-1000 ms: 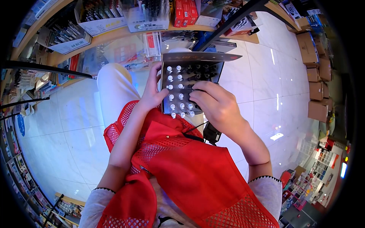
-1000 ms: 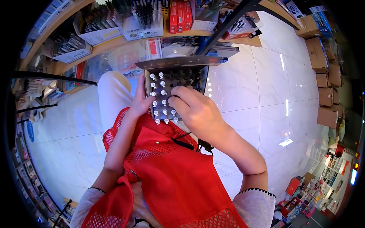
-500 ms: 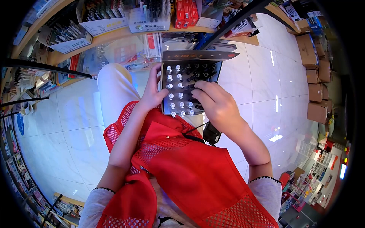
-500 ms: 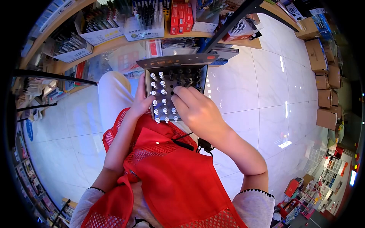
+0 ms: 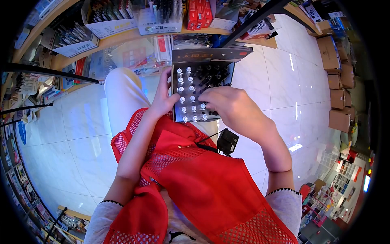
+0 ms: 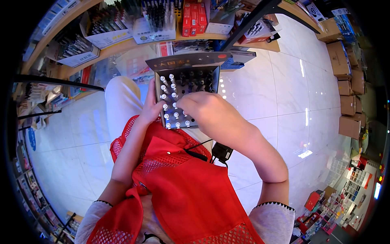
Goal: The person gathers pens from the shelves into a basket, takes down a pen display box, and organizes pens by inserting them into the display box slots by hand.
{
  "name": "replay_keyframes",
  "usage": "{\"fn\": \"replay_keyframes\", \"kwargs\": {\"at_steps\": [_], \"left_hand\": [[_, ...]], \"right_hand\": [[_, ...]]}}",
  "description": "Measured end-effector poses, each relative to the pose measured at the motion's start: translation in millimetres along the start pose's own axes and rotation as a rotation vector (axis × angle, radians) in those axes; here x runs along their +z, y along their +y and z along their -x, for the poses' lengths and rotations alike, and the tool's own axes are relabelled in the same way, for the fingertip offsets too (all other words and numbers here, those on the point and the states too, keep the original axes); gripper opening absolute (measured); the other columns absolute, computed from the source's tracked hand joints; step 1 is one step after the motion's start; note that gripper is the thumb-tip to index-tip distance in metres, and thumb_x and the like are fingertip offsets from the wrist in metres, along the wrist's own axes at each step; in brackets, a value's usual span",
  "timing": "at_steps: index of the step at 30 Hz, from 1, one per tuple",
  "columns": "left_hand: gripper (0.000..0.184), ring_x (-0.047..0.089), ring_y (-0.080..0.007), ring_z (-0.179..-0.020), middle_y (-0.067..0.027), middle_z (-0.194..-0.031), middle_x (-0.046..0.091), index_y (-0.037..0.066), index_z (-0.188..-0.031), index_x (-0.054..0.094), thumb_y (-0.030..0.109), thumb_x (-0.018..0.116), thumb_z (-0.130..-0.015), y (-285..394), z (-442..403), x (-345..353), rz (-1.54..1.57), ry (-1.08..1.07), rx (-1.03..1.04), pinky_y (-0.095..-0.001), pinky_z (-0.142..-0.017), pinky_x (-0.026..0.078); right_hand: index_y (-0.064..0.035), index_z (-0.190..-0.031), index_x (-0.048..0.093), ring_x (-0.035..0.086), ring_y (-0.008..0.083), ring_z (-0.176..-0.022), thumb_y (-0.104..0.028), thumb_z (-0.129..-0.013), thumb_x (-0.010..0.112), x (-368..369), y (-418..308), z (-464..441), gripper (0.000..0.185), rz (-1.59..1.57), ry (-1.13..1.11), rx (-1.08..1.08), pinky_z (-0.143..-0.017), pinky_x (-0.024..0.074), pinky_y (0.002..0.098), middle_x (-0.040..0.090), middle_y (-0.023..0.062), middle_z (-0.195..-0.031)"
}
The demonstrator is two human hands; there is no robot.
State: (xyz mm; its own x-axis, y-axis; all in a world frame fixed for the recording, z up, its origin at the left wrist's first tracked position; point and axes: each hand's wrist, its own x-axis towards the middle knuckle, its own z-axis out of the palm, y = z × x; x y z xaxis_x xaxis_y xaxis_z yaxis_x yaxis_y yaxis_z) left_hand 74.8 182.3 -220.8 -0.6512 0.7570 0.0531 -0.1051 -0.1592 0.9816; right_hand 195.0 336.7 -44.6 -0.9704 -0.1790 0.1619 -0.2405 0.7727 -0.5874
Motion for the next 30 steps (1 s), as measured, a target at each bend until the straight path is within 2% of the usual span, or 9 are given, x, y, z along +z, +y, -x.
{"fn": "replay_keyframes", "kwargs": {"at_steps": [3,9,12,21,24,25,28,30], "left_hand": [[0.077,0.036,-0.0273,-0.123,-0.0151,-0.127,0.036,0.002,-0.132,0.024,0.001,0.05,-0.06,0,-1,0,0.002,0.0,0.014,-0.0404,-0.104,0.028],[0.075,0.039,-0.0258,-0.12,-0.0155,-0.126,0.038,0.001,-0.132,0.024,0.0,0.05,-0.061,-2,-5,1,-0.006,-0.003,0.013,-0.039,-0.102,0.031],[0.074,0.041,-0.0251,-0.118,-0.0155,-0.125,0.038,0.001,-0.131,0.025,-0.001,0.049,-0.062,-7,-7,1,0.026,0.003,-0.026,-0.038,-0.099,0.034],[0.072,0.041,-0.0254,-0.118,-0.0158,-0.123,0.04,0.001,-0.13,0.025,-0.002,0.05,-0.062,-11,-7,2,0.024,0.029,-0.011,-0.0382,-0.097,0.036],[0.073,0.04,-0.026,-0.118,-0.0159,-0.122,0.04,0.001,-0.13,0.026,-0.002,0.05,-0.062,-9,-7,4,-0.033,0.032,0.007,-0.0378,-0.097,0.036],[0.073,0.04,-0.0262,-0.118,-0.016,-0.122,0.041,0.002,-0.13,0.026,-0.002,0.05,-0.062,-8,-7,4,-0.048,0.031,0.011,-0.0376,-0.097,0.036],[0.073,0.04,-0.0264,-0.118,-0.0156,-0.123,0.04,0.002,-0.131,0.026,-0.002,0.05,-0.062,-8,-5,2,-0.023,0.019,-0.007,-0.0374,-0.097,0.036],[0.073,0.04,-0.0265,-0.118,-0.0154,-0.123,0.04,0.003,-0.131,0.026,-0.002,0.051,-0.062,-9,-6,2,-0.04,0.029,0.014,-0.0378,-0.097,0.035]], "right_hand": [[0.0032,-0.086,0.058,0.058,0.0329,-0.076,0.002,-0.067,0.054,6,4,3,0.02,-0.008,-0.086,-0.023,-0.068,0.0485,0.0393,0.059,0.0153,-0.081],[-0.0028,-0.081,0.062,0.054,0.0223,-0.077,-0.005,-0.068,0.055,11,12,-10,0.015,0.291,0.016,-0.035,-0.072,0.042,0.0331,0.061,0.0072,-0.074],[-0.0045,-0.08,0.063,0.052,0.0202,-0.076,-0.004,-0.066,0.057,17,18,-13,0.015,0.287,0.012,-0.002,-0.073,0.0389,0.0315,0.061,0.0053,-0.07],[-0.0047,-0.081,0.063,0.056,0.0228,-0.073,-0.003,-0.066,0.057,21,32,-20,0.016,0.246,0.021,0.052,-0.075,0.0422,0.0341,0.061,0.0085,-0.068],[-0.0046,-0.08,0.063,0.056,0.0221,-0.075,-0.007,-0.069,0.056,17,11,-20,0.014,0.337,-0.063,-0.047,-0.075,0.0418,0.0339,0.061,0.0083,-0.068],[-0.0046,-0.08,0.064,0.055,0.0215,-0.078,-0.009,-0.07,0.055,22,11,-18,0.014,0.341,-0.038,-0.091,-0.075,0.0411,0.0333,0.061,0.0073,-0.068],[-0.0049,-0.08,0.064,0.054,0.0213,-0.079,-0.008,-0.069,0.055,21,20,-21,0.014,0.296,0.028,0.001,-0.076,0.0403,0.0329,0.062,0.0057,-0.069],[-0.0044,-0.079,0.064,0.052,0.0222,-0.081,-0.008,-0.068,0.057,25,20,-19,0.014,0.294,0.076,-0.014,-0.075,0.0402,0.034,0.062,0.0046,-0.072]]}}
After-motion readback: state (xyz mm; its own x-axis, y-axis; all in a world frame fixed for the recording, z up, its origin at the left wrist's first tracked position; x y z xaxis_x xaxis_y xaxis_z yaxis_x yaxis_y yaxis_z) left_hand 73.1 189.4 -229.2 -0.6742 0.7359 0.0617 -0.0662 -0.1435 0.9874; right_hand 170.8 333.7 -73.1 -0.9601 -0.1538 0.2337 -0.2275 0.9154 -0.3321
